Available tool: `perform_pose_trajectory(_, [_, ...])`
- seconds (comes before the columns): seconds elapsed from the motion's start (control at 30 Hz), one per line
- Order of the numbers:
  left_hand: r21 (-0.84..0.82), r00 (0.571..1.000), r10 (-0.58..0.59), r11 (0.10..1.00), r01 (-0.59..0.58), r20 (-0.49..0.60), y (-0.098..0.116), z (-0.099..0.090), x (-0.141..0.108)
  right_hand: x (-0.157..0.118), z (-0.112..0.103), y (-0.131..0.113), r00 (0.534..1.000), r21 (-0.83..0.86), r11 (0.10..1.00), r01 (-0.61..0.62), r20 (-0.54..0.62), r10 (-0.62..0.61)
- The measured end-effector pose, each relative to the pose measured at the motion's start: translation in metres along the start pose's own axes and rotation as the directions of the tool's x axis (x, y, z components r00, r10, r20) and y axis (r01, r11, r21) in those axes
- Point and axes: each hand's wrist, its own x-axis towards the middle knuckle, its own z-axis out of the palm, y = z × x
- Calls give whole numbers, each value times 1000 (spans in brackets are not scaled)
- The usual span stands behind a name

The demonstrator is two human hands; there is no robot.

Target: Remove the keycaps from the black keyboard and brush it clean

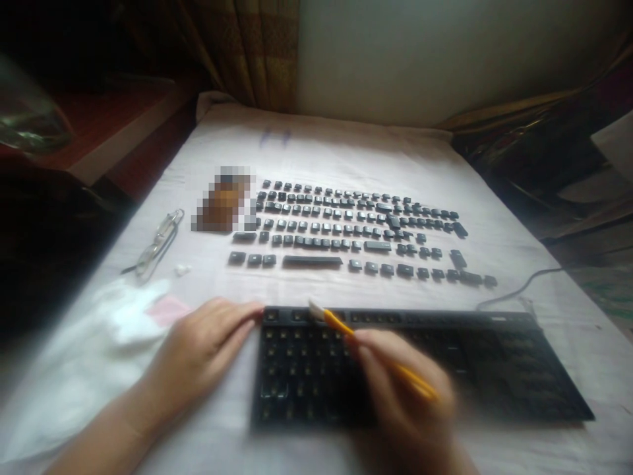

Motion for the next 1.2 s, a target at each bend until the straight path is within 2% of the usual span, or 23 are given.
perform_pose_trajectory(0.2, [-4,1000,-6,1000,6,3,1,-2,0,-2,-2,-2,999,-32,999,-38,-16,38])
perform_pose_trajectory(0.33, [-10,1000,-11,1000,11,2,0,-1,-1,0,0,0,1000,-11,1000,-2,17,2])
perform_pose_trajectory(0.5, [-4,999,-31,999,32,29,-1,0,-2,1,-2,-1,999,-3,999,36,-7,-36])
perform_pose_trajectory(0.77, [-9,999,-24,1000,24,25,-1,0,-3,3,-1,-4,1000,-11,1000,-8,-4,8])
perform_pose_trajectory(1.0, [-3,1000,-4,1000,4,24,0,0,-1,3,-1,-3,1000,20,1000,25,-19,-24])
perform_pose_trajectory(1.2, [-32,1000,-10,999,11,11,0,-1,-1,-5,-3,-4,997,12,998,-58,-48,59])
